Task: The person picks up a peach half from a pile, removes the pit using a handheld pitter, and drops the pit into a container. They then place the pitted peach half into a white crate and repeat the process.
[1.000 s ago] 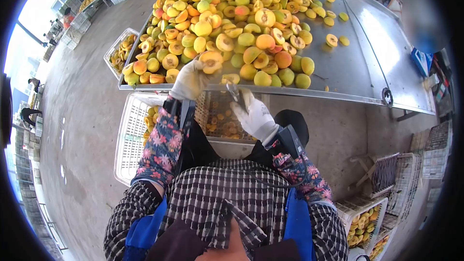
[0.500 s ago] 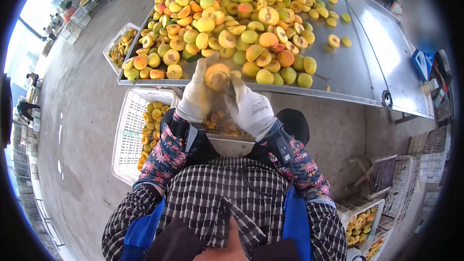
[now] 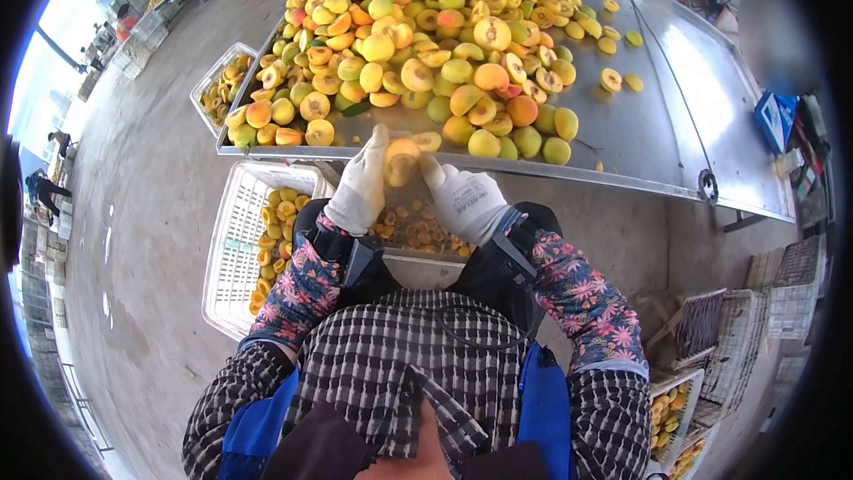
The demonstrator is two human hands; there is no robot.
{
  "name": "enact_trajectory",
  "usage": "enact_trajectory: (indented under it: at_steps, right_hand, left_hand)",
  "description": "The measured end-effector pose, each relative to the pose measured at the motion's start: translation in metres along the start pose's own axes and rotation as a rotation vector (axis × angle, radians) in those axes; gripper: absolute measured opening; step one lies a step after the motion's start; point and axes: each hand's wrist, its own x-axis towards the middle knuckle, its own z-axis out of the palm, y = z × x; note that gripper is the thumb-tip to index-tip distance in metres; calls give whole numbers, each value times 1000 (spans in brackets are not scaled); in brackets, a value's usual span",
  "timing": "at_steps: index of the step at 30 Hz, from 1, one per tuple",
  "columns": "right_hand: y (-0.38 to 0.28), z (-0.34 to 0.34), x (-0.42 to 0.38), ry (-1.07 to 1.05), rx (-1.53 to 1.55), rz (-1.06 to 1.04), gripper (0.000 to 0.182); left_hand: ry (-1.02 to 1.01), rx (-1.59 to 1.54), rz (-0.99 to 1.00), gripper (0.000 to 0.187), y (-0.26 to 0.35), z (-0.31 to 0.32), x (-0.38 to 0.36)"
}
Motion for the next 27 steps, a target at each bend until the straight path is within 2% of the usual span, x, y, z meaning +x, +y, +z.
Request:
enact_trajectory:
  at_steps: [3,6,9,12,13,15,16,19,21,22,23,24,25,27]
  right_hand:
    - [-3,-3,-4,-24,61,-2,49]
    - [-16,-10,-4,-3,227,44,44]
    - [-28,-12,-7,55,372,50,35]
    - [-19,3,-10,-12,203,18,50]
    - [-20,3,-13,-44,220,38,45]
    - [-22,-4,-14,-105,247,71,36]
    - [-22,-5,-14,-38,316,63,35]
    - [-21,-2,-11,117,555,35,39]
    - [-19,18,-5,161,758,5,48]
    - [-15,25,-4,229,554,-159,47]
    - [-9,32,-5,292,346,-317,47]
    - [-6,36,-5,351,133,-468,46]
    - [-18,13,-8,-4,706,-54,35]
    - [-19,-6,-11,-112,708,5,28]
  left_hand:
    - [-29,155,163,43,-4,-3,3]
    - [6,36,243,38,-11,-1,6]
    - [67,94,338,44,-26,-6,15]
    - [46,459,115,53,-19,-15,14]
    - [71,654,101,61,-12,-14,11]
    - [28,492,11,58,-7,-13,11]
    - [8,413,-33,56,-6,-13,11]
    - [15,134,411,52,-21,-6,14]
    - [80,203,666,50,-40,-6,26]
    - [113,236,792,49,-40,-2,28]
    - [133,63,625,53,-39,1,26]
    - [115,62,515,56,-34,-1,25]
    - [97,59,403,59,-30,-6,24]
    - [87,97,235,70,-17,-1,19]
